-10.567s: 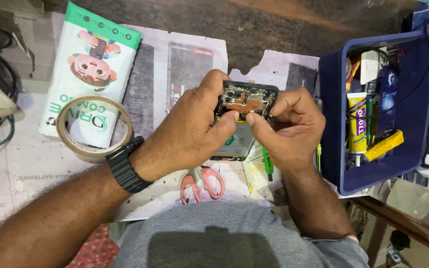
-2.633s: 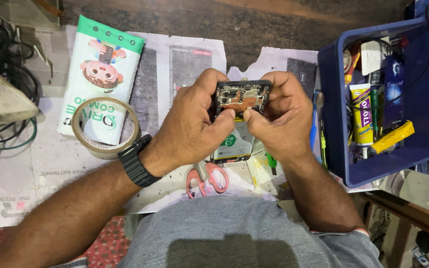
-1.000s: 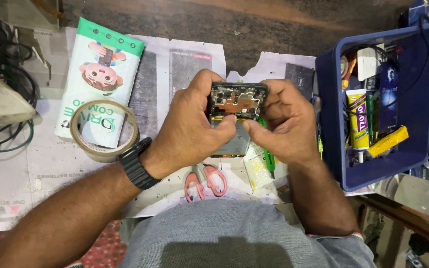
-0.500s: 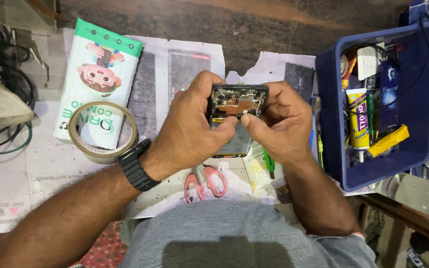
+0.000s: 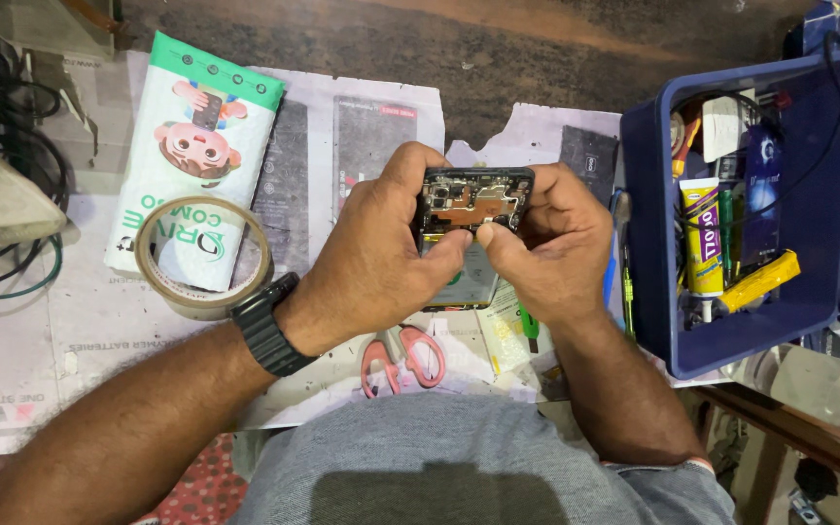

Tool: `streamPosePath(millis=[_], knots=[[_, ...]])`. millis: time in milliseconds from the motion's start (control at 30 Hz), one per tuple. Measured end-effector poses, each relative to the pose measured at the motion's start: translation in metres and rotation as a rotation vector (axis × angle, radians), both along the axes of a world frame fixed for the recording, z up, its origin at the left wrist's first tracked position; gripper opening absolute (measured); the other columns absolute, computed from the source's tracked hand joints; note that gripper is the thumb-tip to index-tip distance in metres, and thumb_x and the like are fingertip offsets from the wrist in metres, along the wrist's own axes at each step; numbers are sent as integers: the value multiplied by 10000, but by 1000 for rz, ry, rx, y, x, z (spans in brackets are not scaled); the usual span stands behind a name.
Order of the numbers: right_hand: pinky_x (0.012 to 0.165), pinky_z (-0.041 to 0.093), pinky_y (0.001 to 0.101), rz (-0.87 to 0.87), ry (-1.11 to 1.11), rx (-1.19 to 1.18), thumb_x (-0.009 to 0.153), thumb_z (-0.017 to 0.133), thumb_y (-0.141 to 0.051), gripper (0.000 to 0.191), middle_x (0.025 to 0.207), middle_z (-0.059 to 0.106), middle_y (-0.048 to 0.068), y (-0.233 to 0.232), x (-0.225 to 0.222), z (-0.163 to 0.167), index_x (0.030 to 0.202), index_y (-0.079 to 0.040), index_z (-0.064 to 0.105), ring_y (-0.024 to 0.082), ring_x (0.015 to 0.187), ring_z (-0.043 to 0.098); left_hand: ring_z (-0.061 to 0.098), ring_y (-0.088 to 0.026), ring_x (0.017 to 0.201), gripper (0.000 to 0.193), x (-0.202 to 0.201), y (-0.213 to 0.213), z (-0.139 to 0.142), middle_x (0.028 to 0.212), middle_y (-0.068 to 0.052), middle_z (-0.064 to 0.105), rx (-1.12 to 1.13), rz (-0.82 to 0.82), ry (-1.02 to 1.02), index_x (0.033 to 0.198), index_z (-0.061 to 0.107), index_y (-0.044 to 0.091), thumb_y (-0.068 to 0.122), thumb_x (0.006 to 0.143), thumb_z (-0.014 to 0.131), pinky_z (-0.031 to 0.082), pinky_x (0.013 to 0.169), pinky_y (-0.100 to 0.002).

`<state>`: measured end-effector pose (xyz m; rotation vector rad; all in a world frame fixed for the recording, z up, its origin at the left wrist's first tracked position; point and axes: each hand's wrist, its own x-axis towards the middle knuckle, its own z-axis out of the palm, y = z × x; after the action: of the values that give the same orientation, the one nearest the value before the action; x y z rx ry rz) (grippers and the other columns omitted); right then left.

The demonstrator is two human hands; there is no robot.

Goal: The person holds a disassembled smartphone and uses a green plastic pry tool to lift and remove the battery from the device's chassis. The battery is fully extracted and set aside on the workbench.

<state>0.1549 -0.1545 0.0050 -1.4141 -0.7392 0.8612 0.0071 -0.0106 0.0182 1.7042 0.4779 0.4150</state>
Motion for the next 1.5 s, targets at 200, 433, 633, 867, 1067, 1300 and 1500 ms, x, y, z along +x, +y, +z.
streamPosePath(millis=[200,433,633,867,1067,1300,1500], knots=[[987,585,275,65,125,153,906,727,99,482,1155,672,48,-1,6,4,1318,-18,507,118,1082,678,653,-99,976,366,3,1,-12,1053,-41,648,-323,38,-173,1220,481,4,47,933,703,582,837,-303],[874,570,253,32,179,182,949,747,108,447,1083,703,101,-3,9,-3,1322,-17,533,123,952,689,658,-151,1150,405,0,7,-32,1286,-123,684,-841,-54,-346,1353,596,-41,112,1000,721,545,1048,-346],[855,586,270,-66,-160,49,908,808,45,339,1128,694,126,8,-7,13,1199,-7,643,143,983,688,655,-262,1192,442,6,-9,-39,1319,-175,652,-1344,-82,-383,1392,540,-47,291,1108,505,538,1059,-432],[902,590,377,184,-935,45,794,856,22,360,1160,689,167,12,3,46,1109,-2,685,299,1075,714,629,-297,1273,572,4,11,-30,1461,-211,570,-1357,-100,-456,1487,442,-20,410,1121,350,536,1093,-469],[896,616,407,275,-1074,141,854,853,32,323,1207,692,176,16,9,38,1125,4,680,320,1038,736,623,-287,1300,616,2,15,-27,1488,-225,564,-1235,-110,-448,1524,442,-36,443,1150,343,537,1132,-453],[801,615,406,322,-1138,237,858,810,65,283,1205,673,208,19,11,32,1092,31,654,332,963,735,633,-248,1118,619,0,12,-34,1414,-199,620,-1199,-127,-437,1500,487,-51,456,1176,342,551,953,-412],[721,590,386,301,-1175,260,807,830,42,306,1137,678,172,22,8,35,1065,2,669,313,889,722,650,-261,1261,462,0,15,-31,1425,-203,618,-1128,-174,-454,1457,493,-66,136,1042,474,544,1098,-414]])
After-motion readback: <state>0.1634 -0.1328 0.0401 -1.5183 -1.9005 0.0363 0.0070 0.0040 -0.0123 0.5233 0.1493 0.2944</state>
